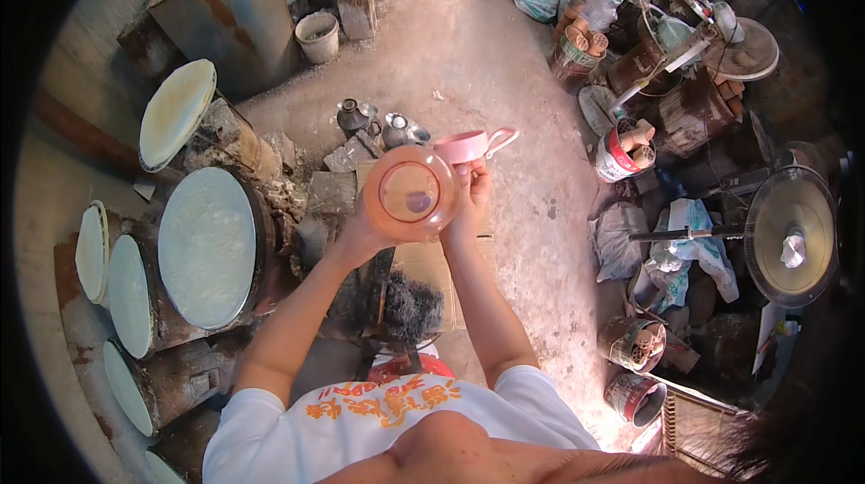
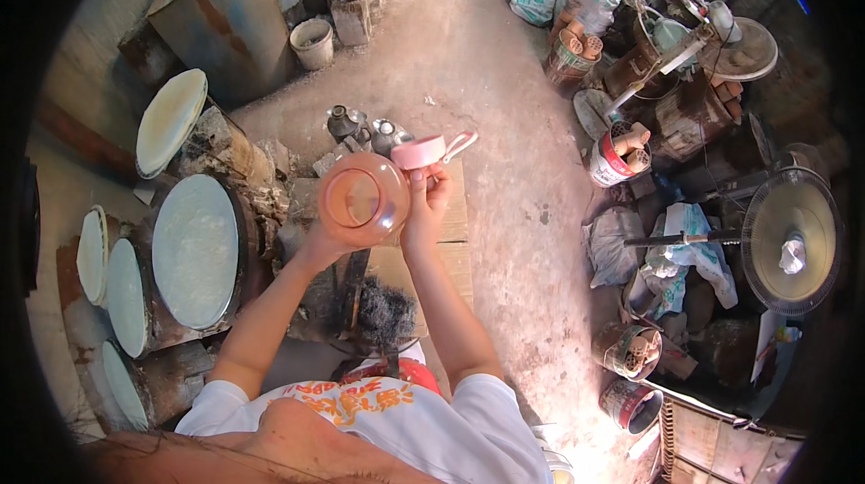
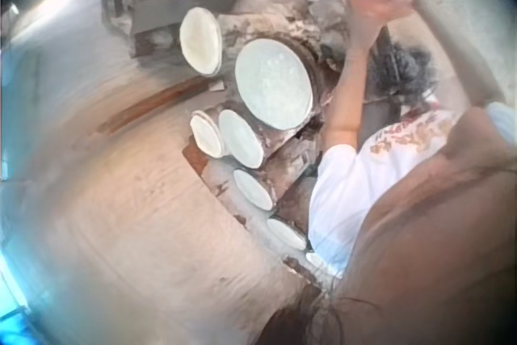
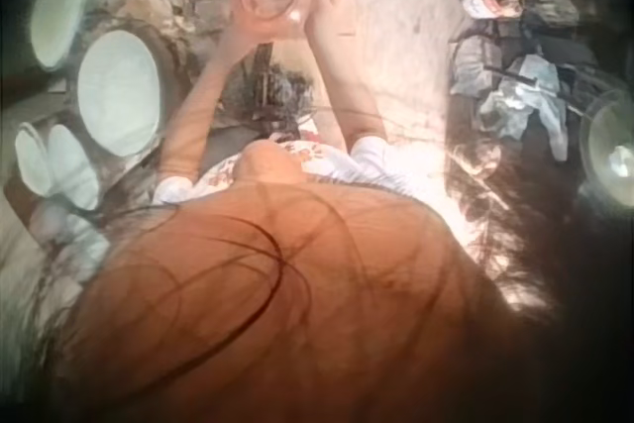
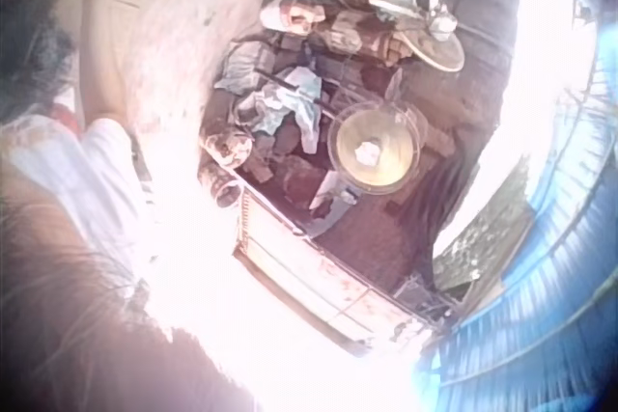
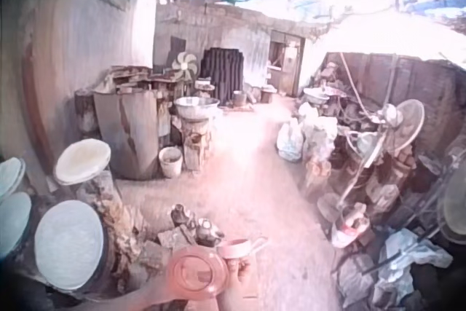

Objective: The person uses a ladle to pour batter onto circular hot plates and spreads it with a stick, then peels the cooked crepes off the plates by hand.

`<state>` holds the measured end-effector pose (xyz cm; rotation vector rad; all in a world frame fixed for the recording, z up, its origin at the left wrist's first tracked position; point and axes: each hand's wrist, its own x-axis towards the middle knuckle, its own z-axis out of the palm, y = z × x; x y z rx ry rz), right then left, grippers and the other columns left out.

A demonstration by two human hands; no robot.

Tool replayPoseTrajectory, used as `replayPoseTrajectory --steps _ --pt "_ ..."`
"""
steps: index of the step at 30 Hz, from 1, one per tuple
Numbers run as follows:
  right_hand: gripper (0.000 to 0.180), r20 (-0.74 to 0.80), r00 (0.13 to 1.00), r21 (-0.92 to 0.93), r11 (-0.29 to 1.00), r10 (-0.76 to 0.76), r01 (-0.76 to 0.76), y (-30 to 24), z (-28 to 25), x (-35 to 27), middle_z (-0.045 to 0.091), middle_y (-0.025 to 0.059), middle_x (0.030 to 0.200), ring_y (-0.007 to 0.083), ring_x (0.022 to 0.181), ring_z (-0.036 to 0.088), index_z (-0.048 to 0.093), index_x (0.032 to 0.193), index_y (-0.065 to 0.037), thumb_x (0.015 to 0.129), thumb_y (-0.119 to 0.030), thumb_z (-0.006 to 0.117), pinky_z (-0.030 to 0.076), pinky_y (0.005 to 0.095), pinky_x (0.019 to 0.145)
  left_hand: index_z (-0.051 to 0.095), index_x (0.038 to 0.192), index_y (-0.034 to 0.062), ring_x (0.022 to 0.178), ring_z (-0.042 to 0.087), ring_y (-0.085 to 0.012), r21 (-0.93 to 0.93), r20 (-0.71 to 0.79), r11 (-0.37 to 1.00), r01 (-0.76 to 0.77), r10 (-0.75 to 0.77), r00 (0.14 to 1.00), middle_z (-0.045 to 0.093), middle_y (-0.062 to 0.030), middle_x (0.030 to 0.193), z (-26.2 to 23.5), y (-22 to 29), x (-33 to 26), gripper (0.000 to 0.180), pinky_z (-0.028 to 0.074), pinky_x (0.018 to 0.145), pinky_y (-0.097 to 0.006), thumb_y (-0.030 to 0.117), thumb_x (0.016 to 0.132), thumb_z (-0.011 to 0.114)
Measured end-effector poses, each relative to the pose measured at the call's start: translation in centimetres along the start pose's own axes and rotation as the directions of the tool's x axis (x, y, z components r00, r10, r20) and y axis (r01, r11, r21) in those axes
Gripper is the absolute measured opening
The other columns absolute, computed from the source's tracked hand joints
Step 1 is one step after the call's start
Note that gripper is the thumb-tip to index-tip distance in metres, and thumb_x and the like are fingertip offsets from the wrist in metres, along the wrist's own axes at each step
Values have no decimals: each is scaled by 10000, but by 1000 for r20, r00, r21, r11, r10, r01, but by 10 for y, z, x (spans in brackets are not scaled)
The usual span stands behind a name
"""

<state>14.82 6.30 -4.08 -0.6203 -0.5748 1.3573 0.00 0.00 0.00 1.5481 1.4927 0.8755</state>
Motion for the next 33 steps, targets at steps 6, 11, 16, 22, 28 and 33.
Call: replayPoseTrajectory --steps 6,11,16,22,28,33 --pt "314 -159 984 -113 988 85 -104 101 -72 34 560 100 1110 149 1023 531 412 1132 -45 933 -226 572 425 294 900 305 1368 47 1241 427 -195 -472 -55 880 -50 27 998 455 -80 1313 41 -111 39 973 366 1020 -356 131 579 868" --pt "257 -181 981 -153 983 68 -96 130 -83 35 553 76 1063 136 972 531 439 1102 -67 936 -218 564 446 275 839 222 1420 60 1254 418 -224 -305 -23 952 -34 28 999 432 -112 1344 39 -146 38 1044 358 1030 -353 131 594 856" --pt "243 -68 992 -334 939 -109 80 45 -68 36 571 74 987 160 887 595 513 1078 -52 905 -197 603 504 306 736 145 1461 101 1258 417 -287 48 -70 996 81 -77 995 418 -180 1349 15 -141 15 1079 369 1020 -373 179 634 832" --pt "267 514 843 -846 255 160 468 -66 21 28 631 79 833 210 806 603 604 999 -52 761 -138 687 492 333 714 152 1473 143 1134 510 -307 80 -259 976 200 -174 950 465 -168 1294 -29 -104 -73 949 471 882 -383 144 740 755" --pt "281 743 622 -631 -49 247 774 -53 50 35 614 93 778 313 761 582 599 939 -92 702 -197 705 475 403 675 240 1454 140 1039 569 -228 44 -383 956 290 -252 889 503 -138 1241 -55 -82 -168 851 503 802 -325 62 753 715" --pt "418 748 581 -632 75 321 772 -37 69 8 517 161 1091 339 975 534 590 1062 -60 702 -190 758 473 405 788 284 1438 183 961 586 -209 -119 -571 884 451 -433 697 519 -116 1186 -36 -100 -303 812 533 747 -331 91 755 714"
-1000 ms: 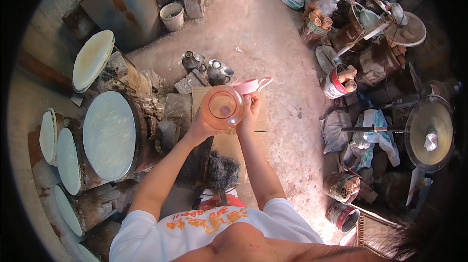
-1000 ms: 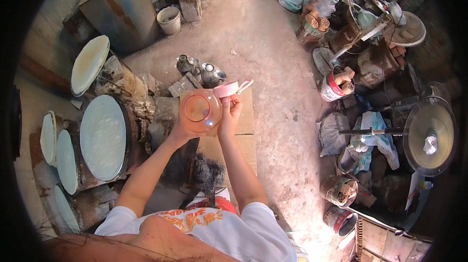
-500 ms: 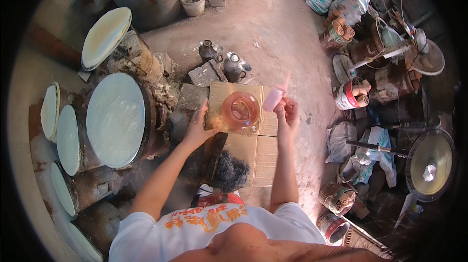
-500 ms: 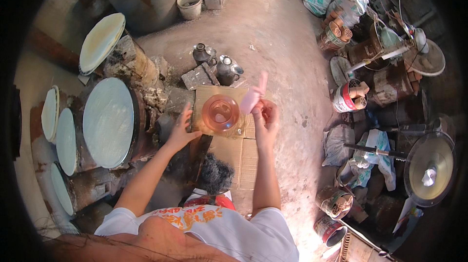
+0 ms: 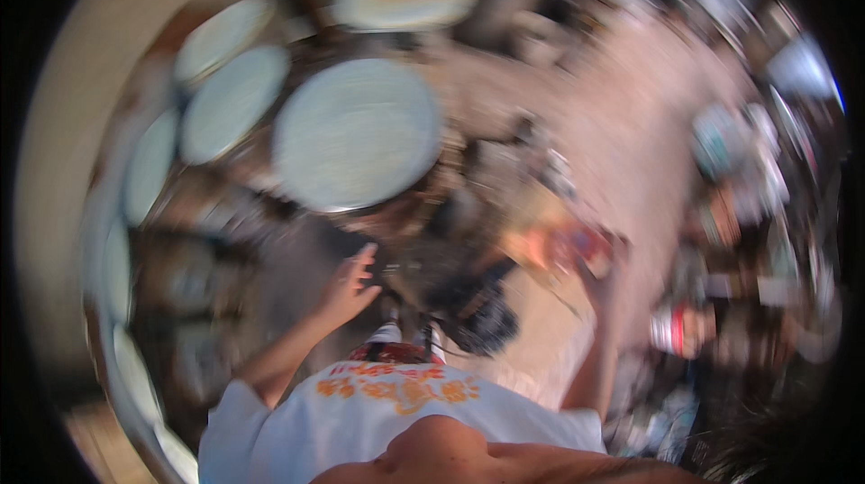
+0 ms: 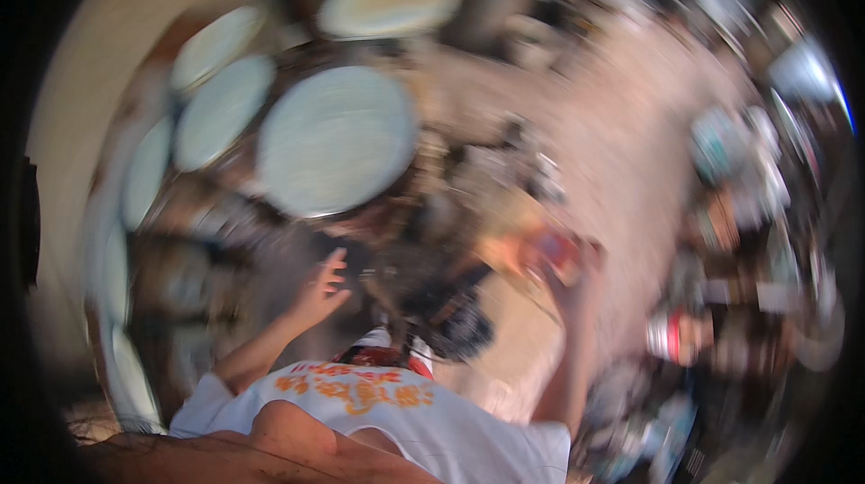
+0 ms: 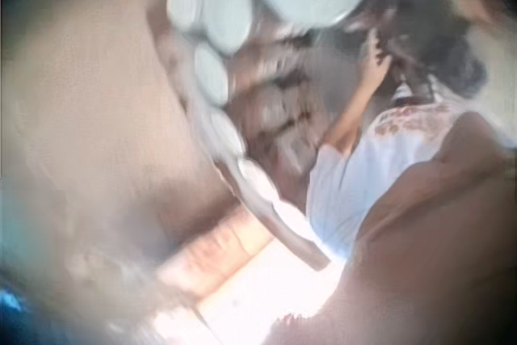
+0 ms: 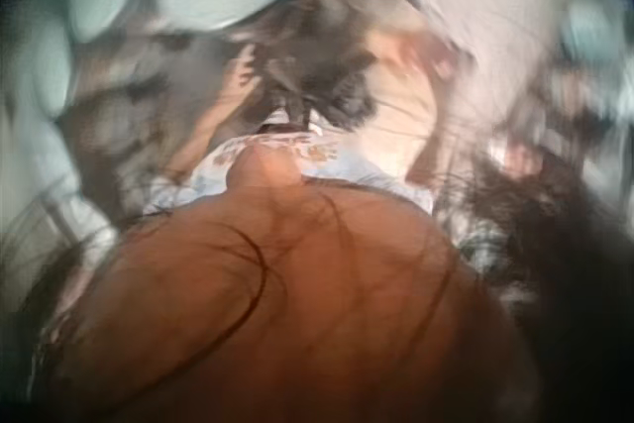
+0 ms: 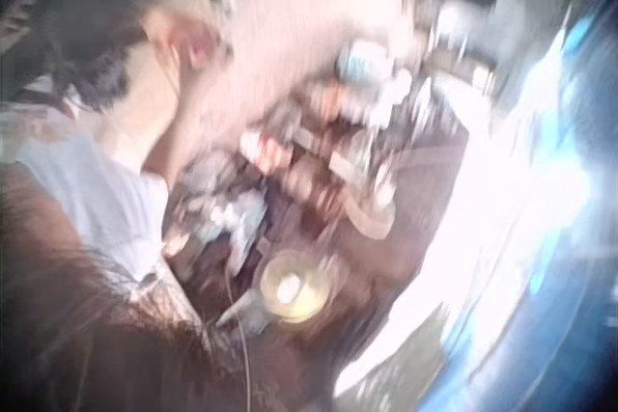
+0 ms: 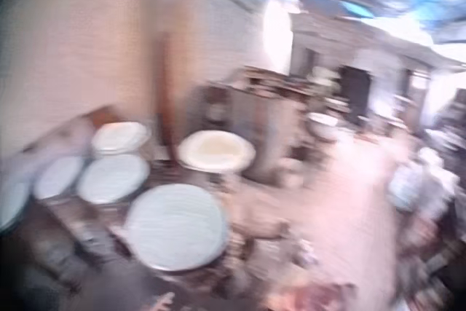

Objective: The person uses a ladle to pour batter onto circular hot plates and spreads it with a stick, then peels the cooked crepes off the plates by hand.

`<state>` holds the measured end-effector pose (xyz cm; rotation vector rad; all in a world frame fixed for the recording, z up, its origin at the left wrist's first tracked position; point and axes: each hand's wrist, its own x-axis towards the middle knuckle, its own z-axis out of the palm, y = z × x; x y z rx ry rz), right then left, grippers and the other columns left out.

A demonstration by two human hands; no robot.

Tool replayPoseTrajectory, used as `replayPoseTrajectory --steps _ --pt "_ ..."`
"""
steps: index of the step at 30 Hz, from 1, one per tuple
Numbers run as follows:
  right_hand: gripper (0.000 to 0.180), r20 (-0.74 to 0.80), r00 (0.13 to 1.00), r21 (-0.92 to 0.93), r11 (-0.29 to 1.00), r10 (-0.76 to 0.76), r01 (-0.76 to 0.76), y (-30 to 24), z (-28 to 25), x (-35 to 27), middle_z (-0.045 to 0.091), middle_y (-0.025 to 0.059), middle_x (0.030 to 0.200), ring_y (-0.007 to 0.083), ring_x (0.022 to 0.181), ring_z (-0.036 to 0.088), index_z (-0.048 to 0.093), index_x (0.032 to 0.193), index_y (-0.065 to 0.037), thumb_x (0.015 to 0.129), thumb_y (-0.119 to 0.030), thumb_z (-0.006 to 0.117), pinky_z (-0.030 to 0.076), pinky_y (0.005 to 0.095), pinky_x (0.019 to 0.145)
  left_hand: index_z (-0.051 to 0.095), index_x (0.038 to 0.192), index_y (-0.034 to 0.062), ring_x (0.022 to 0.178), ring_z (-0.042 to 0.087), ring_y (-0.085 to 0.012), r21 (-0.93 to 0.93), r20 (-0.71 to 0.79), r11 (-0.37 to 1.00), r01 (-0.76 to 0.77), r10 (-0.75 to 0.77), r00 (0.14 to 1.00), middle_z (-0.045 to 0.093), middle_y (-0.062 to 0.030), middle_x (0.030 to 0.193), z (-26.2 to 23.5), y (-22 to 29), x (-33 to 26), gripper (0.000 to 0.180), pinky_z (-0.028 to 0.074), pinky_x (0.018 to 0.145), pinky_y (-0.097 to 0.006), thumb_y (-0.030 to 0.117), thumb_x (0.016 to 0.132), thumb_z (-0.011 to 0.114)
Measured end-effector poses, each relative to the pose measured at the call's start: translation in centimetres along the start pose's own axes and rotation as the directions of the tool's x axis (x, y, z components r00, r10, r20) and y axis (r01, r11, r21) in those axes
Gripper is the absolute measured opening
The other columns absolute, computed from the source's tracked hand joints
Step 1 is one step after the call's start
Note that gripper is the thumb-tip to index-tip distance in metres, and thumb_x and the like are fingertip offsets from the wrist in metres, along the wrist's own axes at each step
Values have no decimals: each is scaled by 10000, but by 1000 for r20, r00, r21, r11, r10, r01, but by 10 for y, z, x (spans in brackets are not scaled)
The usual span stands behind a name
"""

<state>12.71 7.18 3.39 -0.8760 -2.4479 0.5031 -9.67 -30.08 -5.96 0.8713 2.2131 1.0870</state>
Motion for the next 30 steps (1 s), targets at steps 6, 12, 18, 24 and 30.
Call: replayPoseTrajectory --steps 6,12,18,24,30 --pt "396 90 964 71 967 -249 243 -54 47 30 535 161 1071 332 959 545 594 1065 -55 715 -166 741 472 403 799 243 1453 190 948 612 -235 123 -199 968 219 -192 961 458 -139 1303 -77 -54 -115 705 528 783 -328 164 852 611" --pt "375 167 878 -13 889 -449 458 -167 132 48 552 161 1050 326 943 555 597 1068 -51 727 -143 724 470 401 810 442 1338 146 1038 573 -261 213 -695 769 603 -315 646 484 -98 1291 -86 -171 -303 496 479 886 -363 206 856 542" --pt "356 171 819 -57 824 -548 564 -268 208 45 569 161 1030 319 927 566 600 1071 -46 739 -119 708 469 399 820 568 1189 154 990 576 -285 -15 -965 493 870 -235 116 589 -87 1142 -133 -251 -520 376 485 854 -368 148 813 553" --pt "338 54 654 26 656 -755 755 -382 280 42 587 162 1009 313 911 576 603 1073 -42 752 -96 691 468 396 831 500 1269 158 1065 506 -317 -502 -851 73 862 -218 -477 524 -112 1158 -216 -259 -676 518 441 902 -399 124 769 626" --pt "238 -43 191 366 162 -981 917 -652 345 -93 594 150 1015 306 941 568 633 1012 -49 776 -62 659 469 395 809 603 1123 163 1031 514 -280 -496 -827 -223 839 -173 -535 546 -82 1082 -225 -324 -782 442 428 889 -357 131 690 685"
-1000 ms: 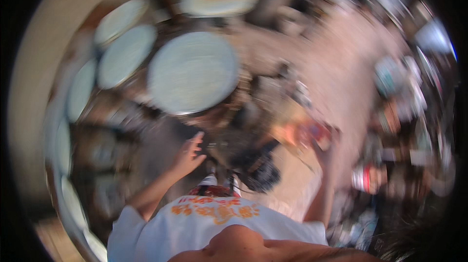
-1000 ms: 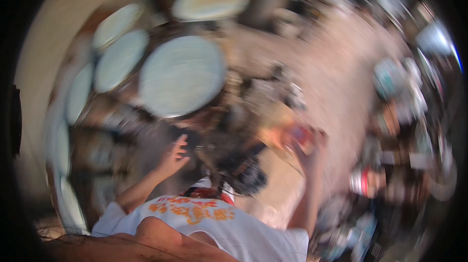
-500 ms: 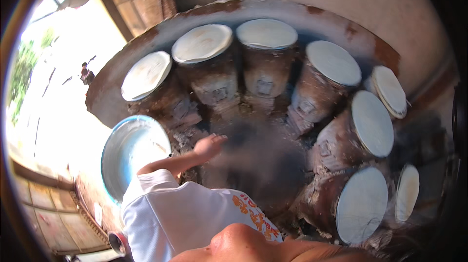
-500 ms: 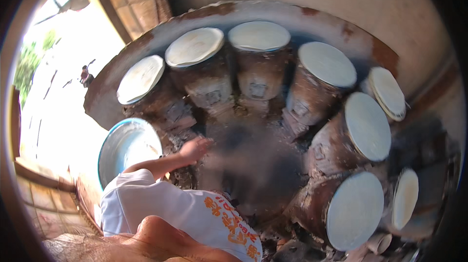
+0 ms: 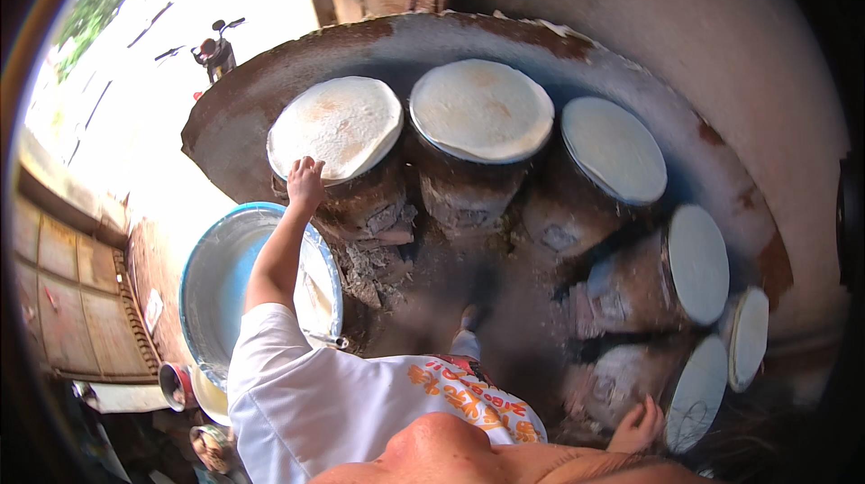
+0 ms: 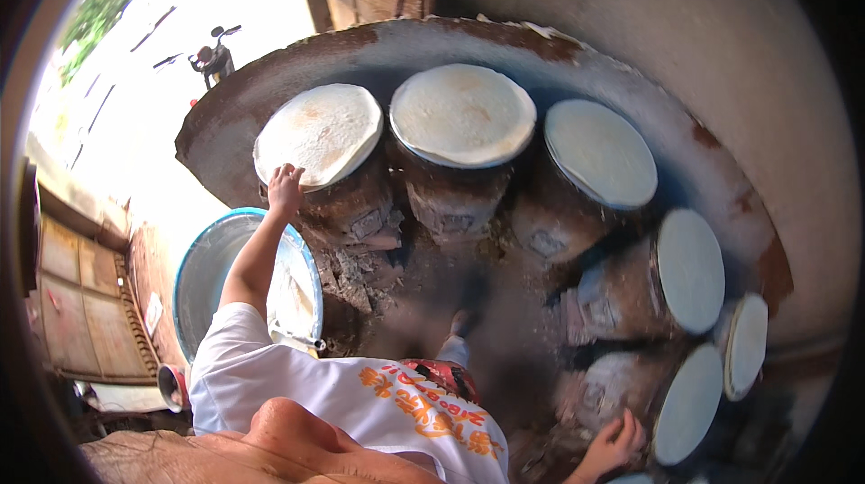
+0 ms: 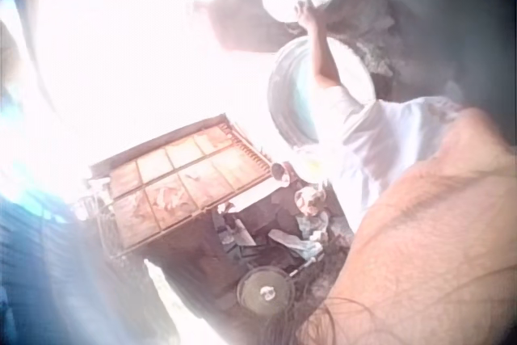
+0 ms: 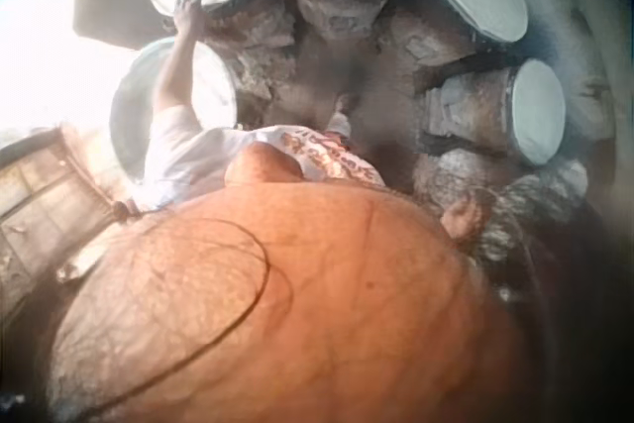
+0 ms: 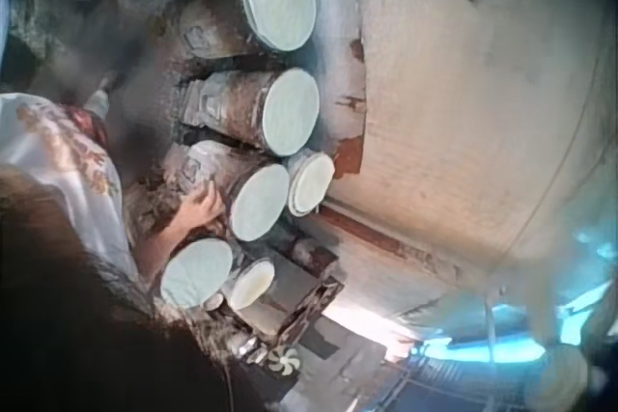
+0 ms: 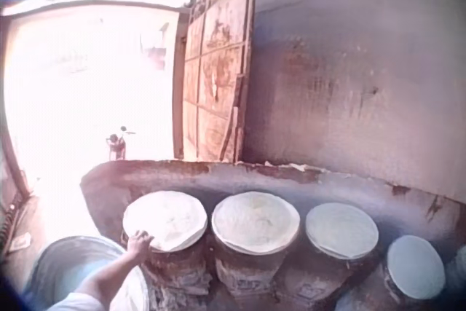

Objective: The person uses a ladle to pour batter onto circular hot plates and spreads it with a stick, then peels the cooked crepes off the plates by hand.

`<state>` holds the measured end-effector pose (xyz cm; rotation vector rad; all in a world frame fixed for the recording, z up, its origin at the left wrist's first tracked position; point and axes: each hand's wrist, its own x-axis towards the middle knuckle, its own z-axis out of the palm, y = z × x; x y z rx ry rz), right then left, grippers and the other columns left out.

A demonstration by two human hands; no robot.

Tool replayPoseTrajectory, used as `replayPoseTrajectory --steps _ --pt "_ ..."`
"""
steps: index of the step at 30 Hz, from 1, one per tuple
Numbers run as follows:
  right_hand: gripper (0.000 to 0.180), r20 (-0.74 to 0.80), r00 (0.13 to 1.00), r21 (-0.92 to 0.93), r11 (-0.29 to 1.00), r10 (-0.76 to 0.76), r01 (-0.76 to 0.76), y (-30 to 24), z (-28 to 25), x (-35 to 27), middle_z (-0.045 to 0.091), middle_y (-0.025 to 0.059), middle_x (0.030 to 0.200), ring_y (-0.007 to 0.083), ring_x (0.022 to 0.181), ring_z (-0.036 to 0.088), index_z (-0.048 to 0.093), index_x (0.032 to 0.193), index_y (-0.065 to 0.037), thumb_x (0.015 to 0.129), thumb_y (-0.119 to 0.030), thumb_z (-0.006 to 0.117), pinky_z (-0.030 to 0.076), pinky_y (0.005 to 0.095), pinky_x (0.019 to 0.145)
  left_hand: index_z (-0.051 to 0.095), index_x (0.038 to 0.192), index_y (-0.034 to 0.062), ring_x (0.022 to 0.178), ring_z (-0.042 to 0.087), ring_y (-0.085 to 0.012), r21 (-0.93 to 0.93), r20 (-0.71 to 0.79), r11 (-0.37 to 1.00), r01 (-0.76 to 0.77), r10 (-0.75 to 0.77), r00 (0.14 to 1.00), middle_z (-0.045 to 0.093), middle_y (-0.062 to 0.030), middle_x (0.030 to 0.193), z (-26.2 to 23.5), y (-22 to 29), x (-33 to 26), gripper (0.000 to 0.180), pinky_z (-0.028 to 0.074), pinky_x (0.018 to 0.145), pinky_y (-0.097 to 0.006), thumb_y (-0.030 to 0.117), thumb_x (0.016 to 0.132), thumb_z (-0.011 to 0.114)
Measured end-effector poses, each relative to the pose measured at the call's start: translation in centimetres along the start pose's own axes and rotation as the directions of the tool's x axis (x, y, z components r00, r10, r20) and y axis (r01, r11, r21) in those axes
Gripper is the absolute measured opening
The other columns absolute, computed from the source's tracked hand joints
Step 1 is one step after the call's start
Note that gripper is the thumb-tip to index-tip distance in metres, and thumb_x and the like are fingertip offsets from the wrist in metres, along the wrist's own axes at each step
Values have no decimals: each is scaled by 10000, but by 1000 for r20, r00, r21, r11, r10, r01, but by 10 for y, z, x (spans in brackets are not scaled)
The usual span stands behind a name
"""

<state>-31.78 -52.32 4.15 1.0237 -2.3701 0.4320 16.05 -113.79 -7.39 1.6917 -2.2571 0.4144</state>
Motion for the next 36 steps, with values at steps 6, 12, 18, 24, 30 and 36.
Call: replayPoseTrajectory --steps 6,12,18,24,30,36 --pt "122 12 939 810 554 -344 193 -212 185 193 630 125 851 275 763 605 664 910 -21 815 23 602 497 337 688 669 761 122 873 578 -236 -335 -165 905 -260 215 962 625 -31 850 0 -40 54 59 462 803 -359 131 705 687" --pt "375 380 604 922 237 -701 -305 -479 289 225 656 88 777 149 717 631 636 1061 9 779 -226 715 505 287 649 647 806 84 828 589 -245 -342 -228 897 -280 209 951 626 -44 861 -78 -48 126 79 488 713 -350 129 746 673" --pt "855 745 167 364 184 -645 -913 -595 312 294 628 121 1053 176 761 661 331 1379 -61 794 -634 576 506 262 585 665 818 117 842 573 -253 -236 -305 868 -437 361 881 609 -35 885 -83 12 98 139 457 696 -389 88 686 632" --pt "487 427 828 857 453 -363 -243 -564 395 324 660 94 696 154 521 611 497 1193 17 718 -4 602 484 271 487 675 871 114 747 574 -252 -499 -267 814 -298 183 946 610 -48 832 -8 119 87 175 463 674 -367 28 721 652" --pt "463 581 810 677 600 -80 -426 -371 394 415 668 120 727 249 692 654 505 1154 6 719 -62 647 509 352 645 657 880 118 777 590 -246 -715 -194 633 -298 230 954 623 -35 861 6 289 131 156 475 698 -368 69 732 655" --pt "386 537 840 647 679 -83 -347 -314 459 393 672 107 729 223 676 656 515 1101 -17 739 -65 640 502 339 628 616 965 88 920 547 -309 -593 -50 727 -345 394 918 582 -103 1007 2 322 118 307 427 811 -443 103 659 617"
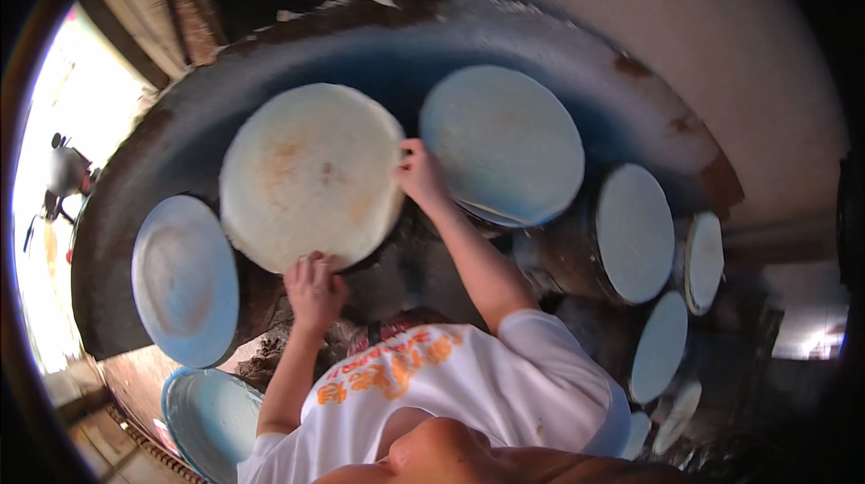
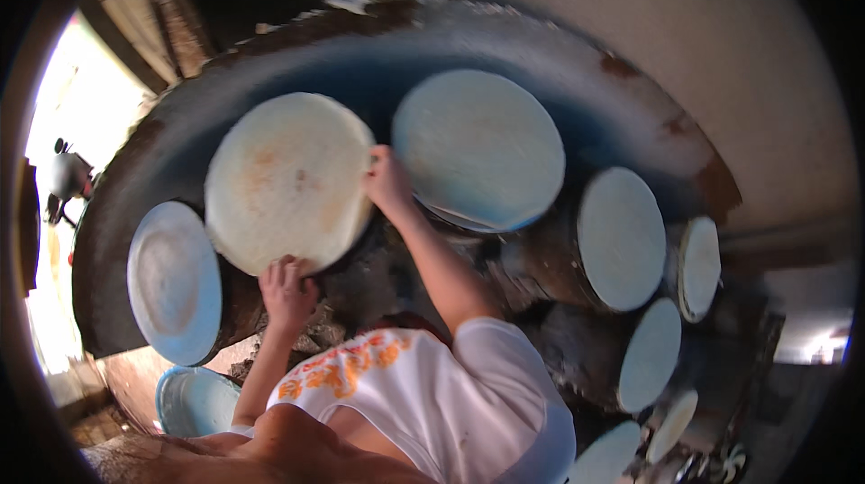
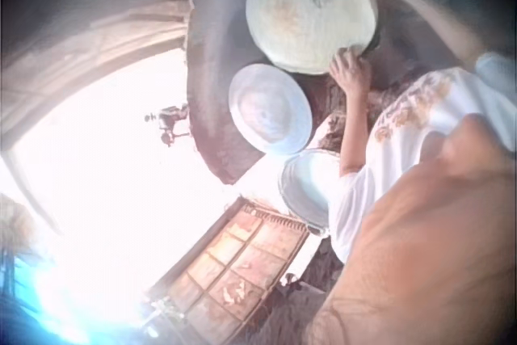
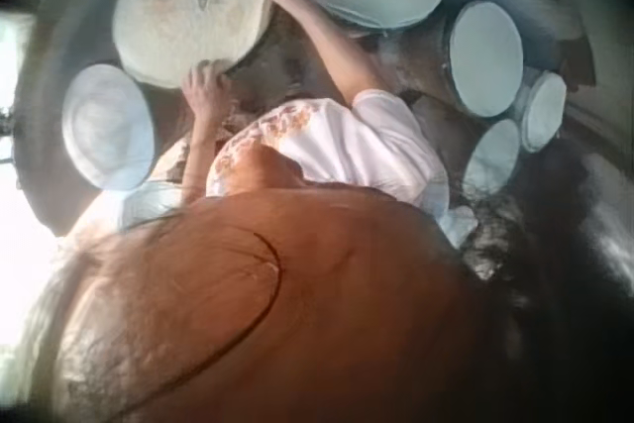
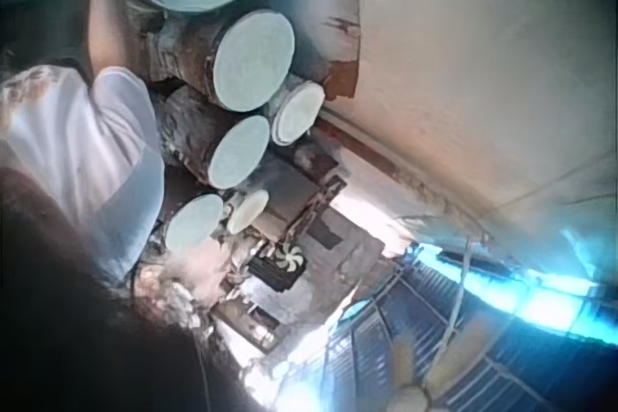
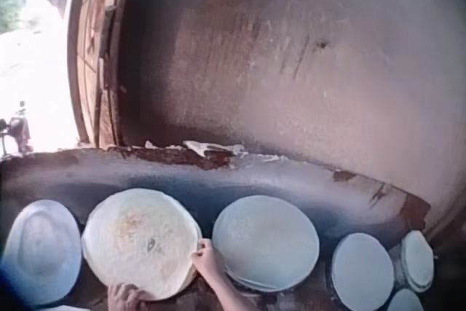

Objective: The person uses a ladle to pour batter onto circular hot plates and spreads it with a stick, then peels the cooked crepes off the plates by hand.

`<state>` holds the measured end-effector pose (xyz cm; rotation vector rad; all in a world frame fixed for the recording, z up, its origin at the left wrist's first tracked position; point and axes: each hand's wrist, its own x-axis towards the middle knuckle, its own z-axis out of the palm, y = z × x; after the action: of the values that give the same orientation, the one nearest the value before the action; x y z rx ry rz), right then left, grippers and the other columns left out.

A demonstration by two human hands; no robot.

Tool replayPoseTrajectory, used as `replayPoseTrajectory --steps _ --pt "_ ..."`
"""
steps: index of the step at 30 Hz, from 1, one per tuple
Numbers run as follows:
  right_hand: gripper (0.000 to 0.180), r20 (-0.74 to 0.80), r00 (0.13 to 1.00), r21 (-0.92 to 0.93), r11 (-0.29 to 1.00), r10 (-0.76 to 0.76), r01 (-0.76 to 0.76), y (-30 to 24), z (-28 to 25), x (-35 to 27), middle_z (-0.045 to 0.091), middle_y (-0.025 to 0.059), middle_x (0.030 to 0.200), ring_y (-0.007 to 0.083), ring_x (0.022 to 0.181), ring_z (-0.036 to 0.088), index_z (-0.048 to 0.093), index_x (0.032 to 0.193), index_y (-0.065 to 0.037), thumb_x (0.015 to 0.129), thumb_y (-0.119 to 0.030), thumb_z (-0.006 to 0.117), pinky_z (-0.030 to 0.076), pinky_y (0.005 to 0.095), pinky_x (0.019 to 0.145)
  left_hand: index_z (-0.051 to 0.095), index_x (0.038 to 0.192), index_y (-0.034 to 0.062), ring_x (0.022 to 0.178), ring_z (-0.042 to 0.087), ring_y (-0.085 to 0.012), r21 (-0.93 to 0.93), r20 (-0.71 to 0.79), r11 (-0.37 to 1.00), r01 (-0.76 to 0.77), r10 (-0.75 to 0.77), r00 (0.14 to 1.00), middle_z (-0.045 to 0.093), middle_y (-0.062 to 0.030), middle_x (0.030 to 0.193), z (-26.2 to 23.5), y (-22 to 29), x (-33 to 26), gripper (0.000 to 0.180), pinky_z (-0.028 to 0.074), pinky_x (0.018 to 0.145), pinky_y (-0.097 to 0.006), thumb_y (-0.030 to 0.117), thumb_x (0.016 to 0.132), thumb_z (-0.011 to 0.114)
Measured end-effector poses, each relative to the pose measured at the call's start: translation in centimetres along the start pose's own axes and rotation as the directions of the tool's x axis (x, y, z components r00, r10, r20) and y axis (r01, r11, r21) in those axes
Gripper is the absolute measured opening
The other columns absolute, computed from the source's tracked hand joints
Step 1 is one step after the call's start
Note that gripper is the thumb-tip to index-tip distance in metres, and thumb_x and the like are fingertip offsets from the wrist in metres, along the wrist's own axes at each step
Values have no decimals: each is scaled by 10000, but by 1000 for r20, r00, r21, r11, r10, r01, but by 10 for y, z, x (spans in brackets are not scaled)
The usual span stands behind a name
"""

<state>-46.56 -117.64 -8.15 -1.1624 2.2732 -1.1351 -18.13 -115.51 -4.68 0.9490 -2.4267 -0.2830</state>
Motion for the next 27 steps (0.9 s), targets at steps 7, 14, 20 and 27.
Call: replayPoseTrajectory --steps 7,14,20,27 --pt "334 -48 995 175 981 -82 89 -12 -42 1 669 78 740 206 683 649 578 1069 -32 769 -146 670 506 319 630 611 889 71 878 555 -292 109 12 987 -115 115 993 582 -87 923 2 -33 10 236 452 779 -408 64 655 639" --pt "217 24 991 193 973 -132 125 -9 -88 19 666 71 800 170 695 636 639 983 -39 766 -41 633 510 297 655 631 828 71 751 575 -273 62 -75 961 -268 273 959 593 -75 825 -38 -32 53 168 473 642 -376 40 669 673" --pt "572 198 692 76 714 -694 696 -36 -70 60 510 130 1253 307 1166 470 532 1223 -86 667 -23 651 374 404 994 610 742 46 752 581 -280 145 -76 943 -300 312 947 595 -86 818 -106 -43 128 90 477 640 -383 47 705 692" --pt "201 -61 894 344 831 -444 437 -37 -112 65 634 87 831 233 805 622 638 838 -48 704 -145 753 489 326 733 628 854 21 860 592 -292 87 -6 882 -462 465 886 608 -110 894 -196 58 267 132 481 757 -363 52 745 696"
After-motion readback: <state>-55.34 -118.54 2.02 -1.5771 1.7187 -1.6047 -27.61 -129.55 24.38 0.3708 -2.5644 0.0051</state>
